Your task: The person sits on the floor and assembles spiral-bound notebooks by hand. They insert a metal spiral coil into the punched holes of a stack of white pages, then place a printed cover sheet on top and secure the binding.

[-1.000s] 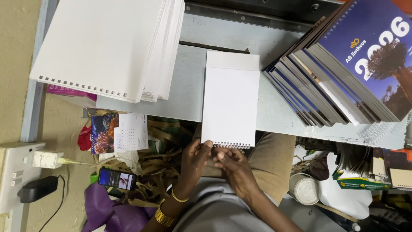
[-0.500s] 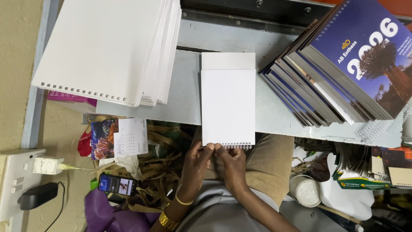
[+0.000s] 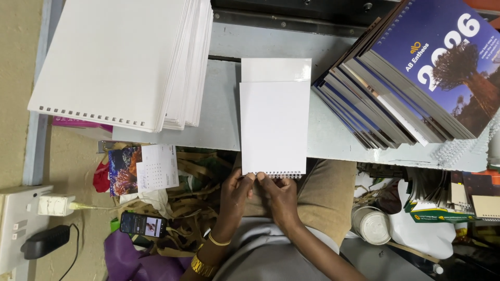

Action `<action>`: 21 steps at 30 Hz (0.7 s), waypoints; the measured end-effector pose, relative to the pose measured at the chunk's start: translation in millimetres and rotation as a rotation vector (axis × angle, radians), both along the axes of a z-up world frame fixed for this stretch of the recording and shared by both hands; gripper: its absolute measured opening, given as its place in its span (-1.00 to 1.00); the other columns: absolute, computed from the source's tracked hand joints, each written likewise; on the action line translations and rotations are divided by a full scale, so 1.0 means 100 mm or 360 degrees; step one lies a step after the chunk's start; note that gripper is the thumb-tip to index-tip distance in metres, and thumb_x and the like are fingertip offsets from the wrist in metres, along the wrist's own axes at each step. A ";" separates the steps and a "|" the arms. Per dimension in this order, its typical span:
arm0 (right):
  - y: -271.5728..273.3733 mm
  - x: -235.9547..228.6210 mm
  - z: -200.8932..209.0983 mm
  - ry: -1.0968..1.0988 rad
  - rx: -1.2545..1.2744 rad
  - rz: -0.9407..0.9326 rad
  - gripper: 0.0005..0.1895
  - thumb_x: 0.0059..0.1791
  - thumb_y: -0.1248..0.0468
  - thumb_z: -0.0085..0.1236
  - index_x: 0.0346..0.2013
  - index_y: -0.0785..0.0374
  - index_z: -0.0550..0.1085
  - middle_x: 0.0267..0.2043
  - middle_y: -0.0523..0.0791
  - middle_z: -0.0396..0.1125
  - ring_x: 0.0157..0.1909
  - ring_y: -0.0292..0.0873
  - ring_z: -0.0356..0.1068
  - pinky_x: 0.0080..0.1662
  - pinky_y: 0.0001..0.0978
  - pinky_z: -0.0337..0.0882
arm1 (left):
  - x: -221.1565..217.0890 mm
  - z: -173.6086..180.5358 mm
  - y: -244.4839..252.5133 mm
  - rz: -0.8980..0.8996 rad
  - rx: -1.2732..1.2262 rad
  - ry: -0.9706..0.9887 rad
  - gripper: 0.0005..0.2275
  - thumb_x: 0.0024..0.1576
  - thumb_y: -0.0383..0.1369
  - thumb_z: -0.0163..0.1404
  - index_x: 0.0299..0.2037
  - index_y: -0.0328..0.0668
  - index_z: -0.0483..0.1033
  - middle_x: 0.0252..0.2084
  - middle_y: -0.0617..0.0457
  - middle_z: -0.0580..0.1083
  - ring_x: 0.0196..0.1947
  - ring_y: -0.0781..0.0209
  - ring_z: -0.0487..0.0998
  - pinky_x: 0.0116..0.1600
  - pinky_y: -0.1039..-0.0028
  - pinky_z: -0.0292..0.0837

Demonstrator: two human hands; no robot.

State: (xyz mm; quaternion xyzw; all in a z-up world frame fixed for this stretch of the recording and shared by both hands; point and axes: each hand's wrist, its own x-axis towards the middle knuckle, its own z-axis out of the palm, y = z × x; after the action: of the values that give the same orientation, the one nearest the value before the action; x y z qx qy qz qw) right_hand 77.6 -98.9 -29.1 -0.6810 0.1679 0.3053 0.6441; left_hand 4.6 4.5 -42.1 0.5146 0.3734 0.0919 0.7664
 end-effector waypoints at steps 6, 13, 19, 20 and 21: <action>0.06 0.02 0.00 -0.0063 0.0046 0.0046 -0.53 -0.18 0.05 0.55 -0.68 0.36 0.54 -0.73 -0.03 0.35 -0.68 -0.33 0.15 -0.55 -0.52 0.06 | 0.07 0.18 0.05 0.0033 -0.0033 0.0031 -0.79 0.16 -0.34 0.06 -0.15 -0.37 0.56 -0.47 0.06 0.33 -0.50 0.32 0.29 -0.39 0.46 0.29; 0.15 0.15 0.12 -0.0087 0.0016 0.0154 -0.53 -0.15 0.09 0.53 -0.69 0.41 0.54 -0.76 -0.06 0.32 -0.67 -0.34 0.08 -0.52 -0.48 0.01 | 0.10 0.15 0.12 -0.0021 0.0194 -0.0031 -0.78 0.21 -0.31 0.04 -0.13 -0.37 0.56 -0.46 -0.01 0.36 -0.45 0.28 0.41 -0.32 0.39 0.34; 0.05 0.14 -0.09 -0.0190 0.0034 0.0271 -0.51 -0.17 0.09 0.56 -0.75 0.35 0.50 -0.82 -0.07 0.27 -0.72 -0.33 0.11 -0.54 -0.54 0.04 | 0.10 0.18 0.18 -0.0066 0.0038 -0.0082 -0.70 0.18 -0.24 0.11 -0.08 -0.38 0.57 -0.46 0.04 0.36 -0.45 0.29 0.37 -0.29 0.42 0.35; 0.06 0.13 -0.10 -0.0190 0.0035 0.0260 -0.52 -0.16 0.08 0.54 -0.73 0.36 0.52 -0.80 -0.06 0.30 -0.72 -0.33 0.11 -0.53 -0.52 0.05 | 0.10 0.15 0.18 -0.0059 0.0004 -0.0082 -0.68 0.18 -0.24 0.11 -0.05 -0.40 0.57 -0.45 0.02 0.37 -0.43 0.27 0.37 -0.26 0.40 0.36; 0.08 0.12 -0.10 -0.0190 0.0037 0.0249 -0.53 -0.15 0.07 0.53 -0.70 0.38 0.55 -0.78 -0.05 0.32 -0.71 -0.33 0.10 -0.52 -0.51 0.05 | 0.10 0.12 0.19 -0.0053 -0.0029 -0.0081 -0.66 0.18 -0.24 0.10 -0.01 -0.43 0.56 -0.43 0.00 0.37 -0.41 0.25 0.38 -0.24 0.38 0.37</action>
State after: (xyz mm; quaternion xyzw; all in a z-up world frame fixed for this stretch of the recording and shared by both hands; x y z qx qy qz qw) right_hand 89.9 -91.3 -39.3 -0.7016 0.0721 0.3155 0.6349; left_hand 14.6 23.2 -29.8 0.5111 0.3459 0.0889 0.7818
